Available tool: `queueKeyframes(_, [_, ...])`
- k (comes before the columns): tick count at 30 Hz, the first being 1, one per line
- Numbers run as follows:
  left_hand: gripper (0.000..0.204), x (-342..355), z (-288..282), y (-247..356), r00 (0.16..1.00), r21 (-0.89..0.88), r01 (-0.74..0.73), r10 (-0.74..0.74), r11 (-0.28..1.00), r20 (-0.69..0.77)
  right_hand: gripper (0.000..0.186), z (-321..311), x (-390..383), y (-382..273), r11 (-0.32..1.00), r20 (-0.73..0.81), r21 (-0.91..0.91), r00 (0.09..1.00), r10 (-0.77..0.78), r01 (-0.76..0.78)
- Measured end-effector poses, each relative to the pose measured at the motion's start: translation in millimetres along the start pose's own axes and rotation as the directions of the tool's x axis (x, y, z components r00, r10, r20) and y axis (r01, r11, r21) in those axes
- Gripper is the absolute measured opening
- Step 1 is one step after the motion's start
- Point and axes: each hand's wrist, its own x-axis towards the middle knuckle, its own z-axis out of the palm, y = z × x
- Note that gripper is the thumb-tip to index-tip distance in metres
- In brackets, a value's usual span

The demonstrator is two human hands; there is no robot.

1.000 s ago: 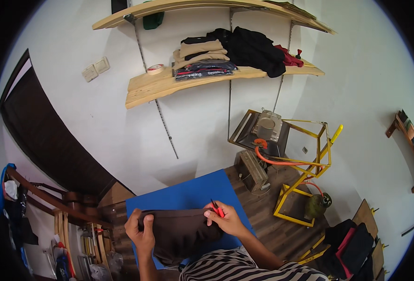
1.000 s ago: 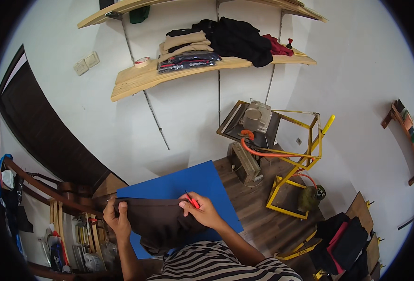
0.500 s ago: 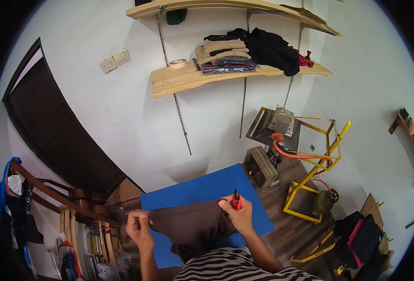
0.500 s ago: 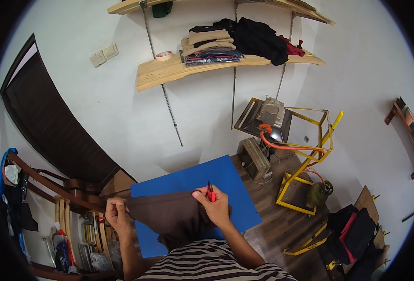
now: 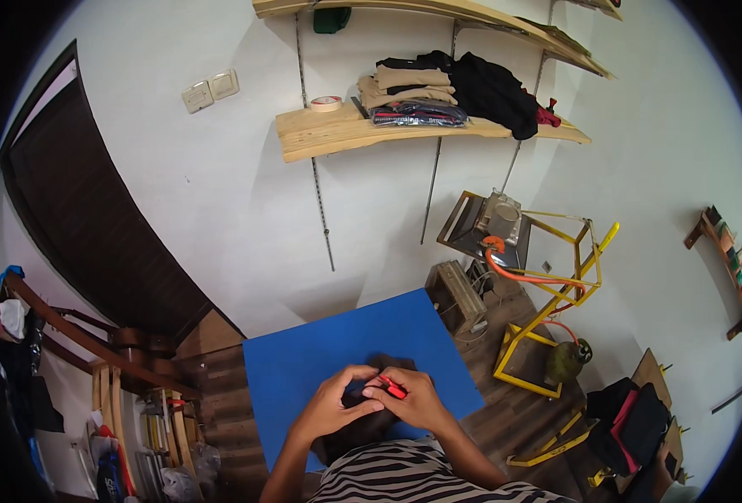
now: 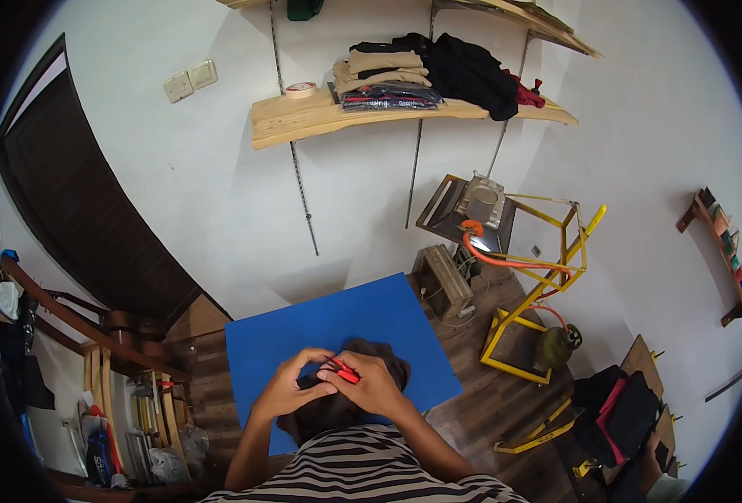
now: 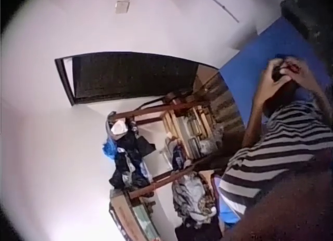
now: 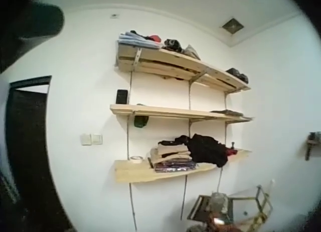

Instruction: Cutting a piece of brown fabric using a pair of red scissors on a blue table.

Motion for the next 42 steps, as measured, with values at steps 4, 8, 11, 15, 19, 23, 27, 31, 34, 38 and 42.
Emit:
queueKeyframes(4, [0.037, -6.7, 11.7, -12.7, 1.0, -0.028, -0.018, 0.017, 0.999, -0.008, 0.019, -11.2, -6.6, 3.8, 0.958, -0.023, 0.118, 0.964, 0.266, -0.261])
queueKeyframes(8, [0.027, -22.1, 8.8, -18.1, 0.985, 0.02, 0.169, -0.17, 0.985, 0.019, 0.017, -14.6, -4.7, 7.1, 0.951, -0.052, 0.204, 0.967, 0.249, -0.234])
queueKeyframes(11, [0.026, -35.6, -11.6, -23.7, 0.95, -0.017, 0.311, -0.312, 0.95, -0.032, 0.013, -21.6, 2.2, 5.0, 0.95, -0.174, 0.284, 0.968, 0.183, -0.129])
queueKeyframes(15, [0.025, -52.9, -41.9, -28.7, 0.955, -0.122, 0.256, -0.27, 0.959, -0.124, 0.01, -34.4, 9.0, -4.5, 0.877, -0.218, 0.447, 0.929, 0.299, -0.177])
queueKeyframes(19, [0.028, -63.7, -42.1, -19.1, 0.962, -0.48, -0.089, -0.05, 0.873, -0.268, 0.012, -42.3, 16.0, -20.1, 0.865, -0.252, 0.492, 0.935, 0.25, -0.099])
queueKeyframes(23, [0.032, -66.7, -40.2, 2.0, 0.953, -0.517, -0.117, -0.051, 0.848, -0.299, 0.012, -62.5, 27.7, -35.9, 0.852, -0.32, 0.522, 0.937, 0.139, 0.052])
queueKeyframes(27, [0.028, -51.3, -50.6, 20.5, 0.954, -0.378, -0.243, 0.149, 0.893, -0.261, 0.011, -60.2, 33.7, -43.4, 0.856, -0.202, 0.517, 0.97, 0.137, -0.013])
queueKeyframes(31, [0.049, -28.1, -51.4, 33.5, 0.976, -0.239, -0.193, 0.163, 0.952, -0.141, 0.015, -34.3, 31.5, -42.2, 0.906, 0.096, 0.4, 0.99, 0.105, -0.136])
queueKeyframes(34, [0.053, -15.5, -31.4, 35.8, 0.986, -0.161, -0.141, 0.125, 0.977, -0.105, 0.018, -22.2, 26.0, -40.8, 0.915, 0.262, 0.335, 0.955, 0.137, -0.223])
queueKeyframes(38, [0.032, -11.8, -16.3, 29.1, 0.999, -0.045, 0.043, -0.042, 0.998, 0.014, 0.017, -21.7, 25.0, -36.2, 0.817, 0.271, 0.471, 0.936, 0.225, -0.333])
queueKeyframes(42, [0.024, -22.7, -18.6, 14.5, 0.944, 0.088, 0.295, -0.305, 0.951, 0.127, 0.015, -30.6, 25.7, -24.8, 0.886, 0.024, 0.383, 0.962, 0.272, -0.26])
